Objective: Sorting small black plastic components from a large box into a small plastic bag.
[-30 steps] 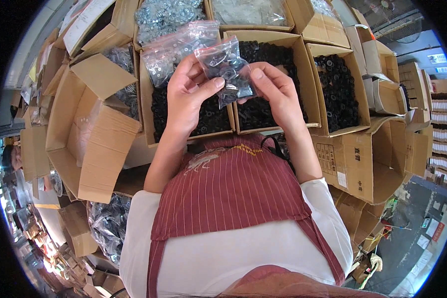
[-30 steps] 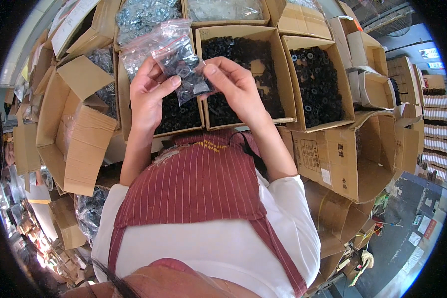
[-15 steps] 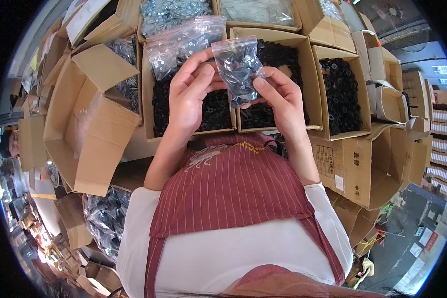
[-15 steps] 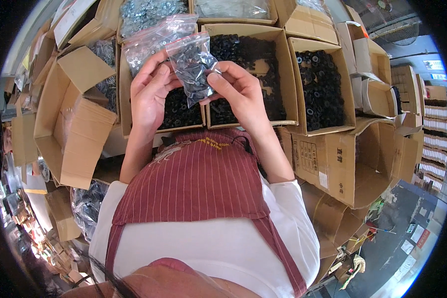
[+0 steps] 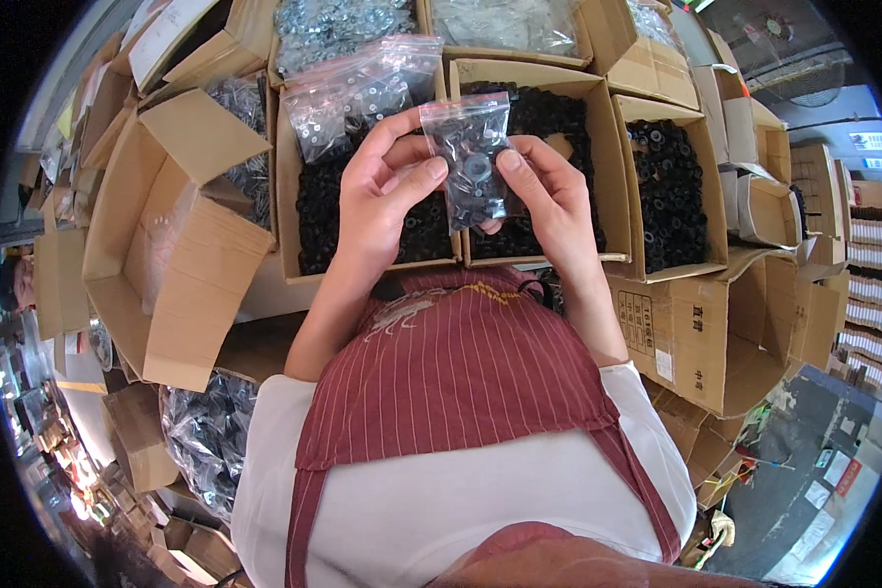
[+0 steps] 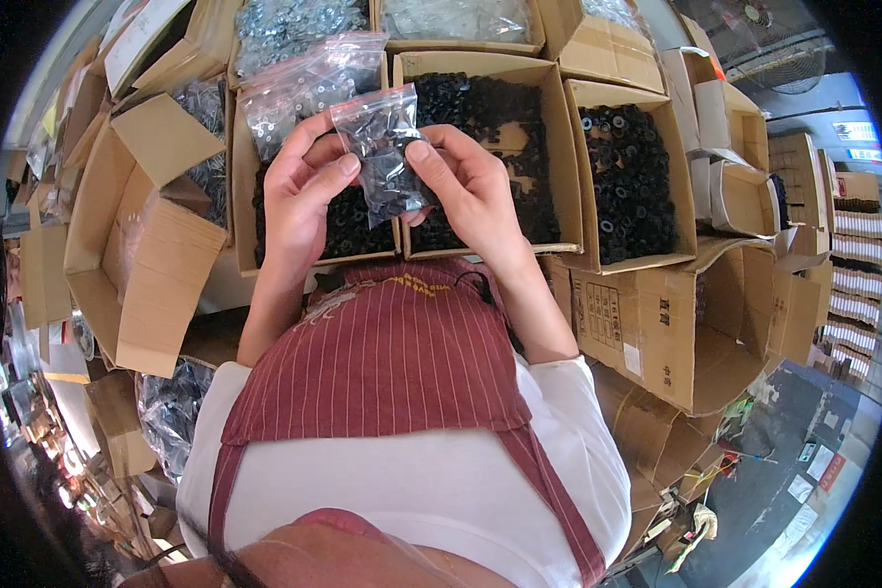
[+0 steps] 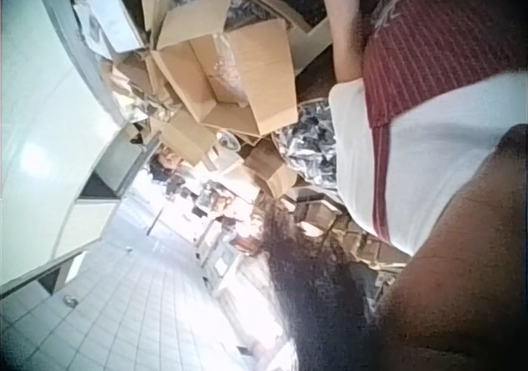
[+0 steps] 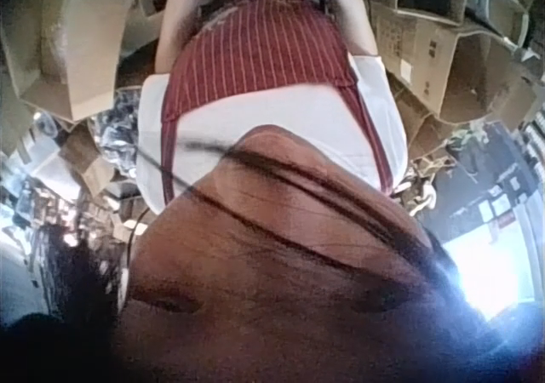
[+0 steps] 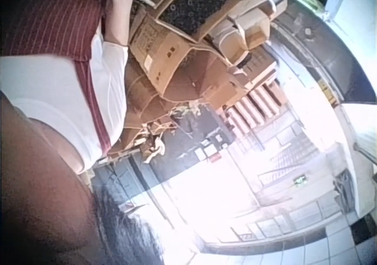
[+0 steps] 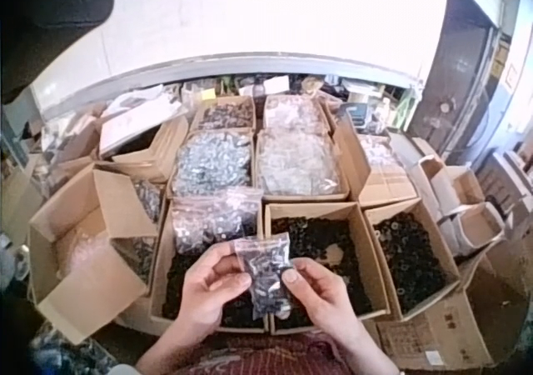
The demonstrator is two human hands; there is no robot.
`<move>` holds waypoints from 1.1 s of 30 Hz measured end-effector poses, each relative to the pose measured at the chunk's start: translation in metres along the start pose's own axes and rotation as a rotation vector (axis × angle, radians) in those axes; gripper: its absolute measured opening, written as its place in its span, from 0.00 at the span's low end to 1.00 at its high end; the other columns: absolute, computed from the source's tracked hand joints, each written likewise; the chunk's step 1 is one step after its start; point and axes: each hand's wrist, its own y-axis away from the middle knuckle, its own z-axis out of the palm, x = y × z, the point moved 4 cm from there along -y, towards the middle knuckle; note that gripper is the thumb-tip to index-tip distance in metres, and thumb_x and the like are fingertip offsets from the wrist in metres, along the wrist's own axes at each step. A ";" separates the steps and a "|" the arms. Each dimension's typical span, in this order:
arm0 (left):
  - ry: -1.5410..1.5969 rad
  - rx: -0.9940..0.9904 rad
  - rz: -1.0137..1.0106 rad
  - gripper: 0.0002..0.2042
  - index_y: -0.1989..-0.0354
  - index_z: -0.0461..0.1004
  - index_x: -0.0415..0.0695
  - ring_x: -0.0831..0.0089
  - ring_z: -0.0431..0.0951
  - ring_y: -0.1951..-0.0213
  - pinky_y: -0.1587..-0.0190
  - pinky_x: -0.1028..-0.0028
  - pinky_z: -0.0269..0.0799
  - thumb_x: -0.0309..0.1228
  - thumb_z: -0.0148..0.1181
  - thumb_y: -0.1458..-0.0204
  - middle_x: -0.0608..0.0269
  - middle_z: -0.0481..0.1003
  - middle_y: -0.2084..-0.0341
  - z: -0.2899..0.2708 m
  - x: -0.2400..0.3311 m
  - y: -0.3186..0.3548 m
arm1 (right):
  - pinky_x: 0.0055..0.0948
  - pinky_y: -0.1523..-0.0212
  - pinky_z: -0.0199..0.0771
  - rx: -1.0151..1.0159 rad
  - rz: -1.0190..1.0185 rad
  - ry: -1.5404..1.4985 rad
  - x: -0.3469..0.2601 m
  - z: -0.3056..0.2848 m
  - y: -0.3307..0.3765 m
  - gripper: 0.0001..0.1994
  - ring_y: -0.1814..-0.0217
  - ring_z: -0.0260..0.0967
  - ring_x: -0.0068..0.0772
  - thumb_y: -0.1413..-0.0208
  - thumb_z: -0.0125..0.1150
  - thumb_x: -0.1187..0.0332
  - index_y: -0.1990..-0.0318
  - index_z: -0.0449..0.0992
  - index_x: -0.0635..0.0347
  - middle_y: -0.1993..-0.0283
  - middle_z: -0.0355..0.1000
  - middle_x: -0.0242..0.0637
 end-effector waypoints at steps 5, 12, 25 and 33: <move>-0.005 0.003 -0.035 0.23 0.38 0.66 0.39 0.75 0.78 0.55 0.50 0.73 0.74 0.21 0.60 0.43 0.61 0.78 0.58 0.002 -0.002 0.000 | 0.17 0.72 0.71 0.007 -0.023 0.015 0.000 -0.003 0.001 0.11 0.70 0.71 0.14 0.32 0.54 0.67 0.52 0.73 0.67 0.68 0.75 0.30; -0.044 -0.026 -0.038 0.24 0.38 0.65 0.38 0.75 0.78 0.55 0.50 0.73 0.74 0.19 0.59 0.43 0.57 0.78 0.55 0.003 -0.003 0.001 | 0.16 0.69 0.71 0.016 -0.058 0.140 0.007 -0.004 0.000 0.11 0.67 0.70 0.11 0.37 0.62 0.70 0.52 0.75 0.66 0.66 0.76 0.28; -0.123 -0.085 0.008 0.22 0.41 0.68 0.35 0.75 0.76 0.52 0.47 0.74 0.70 0.18 0.60 0.45 0.59 0.77 0.54 0.005 -0.003 0.001 | 0.17 0.64 0.71 0.042 0.004 0.003 0.011 -0.001 0.006 0.12 0.64 0.70 0.11 0.39 0.64 0.71 0.51 0.75 0.65 0.66 0.76 0.26; -0.111 -0.095 -0.019 0.20 0.43 0.71 0.34 0.75 0.76 0.52 0.45 0.74 0.68 0.21 0.61 0.45 0.61 0.77 0.53 0.006 -0.011 0.001 | 0.15 0.70 0.63 0.071 -0.061 0.195 0.008 -0.006 0.003 0.10 0.68 0.62 0.08 0.36 0.62 0.66 0.55 0.77 0.65 0.70 0.72 0.23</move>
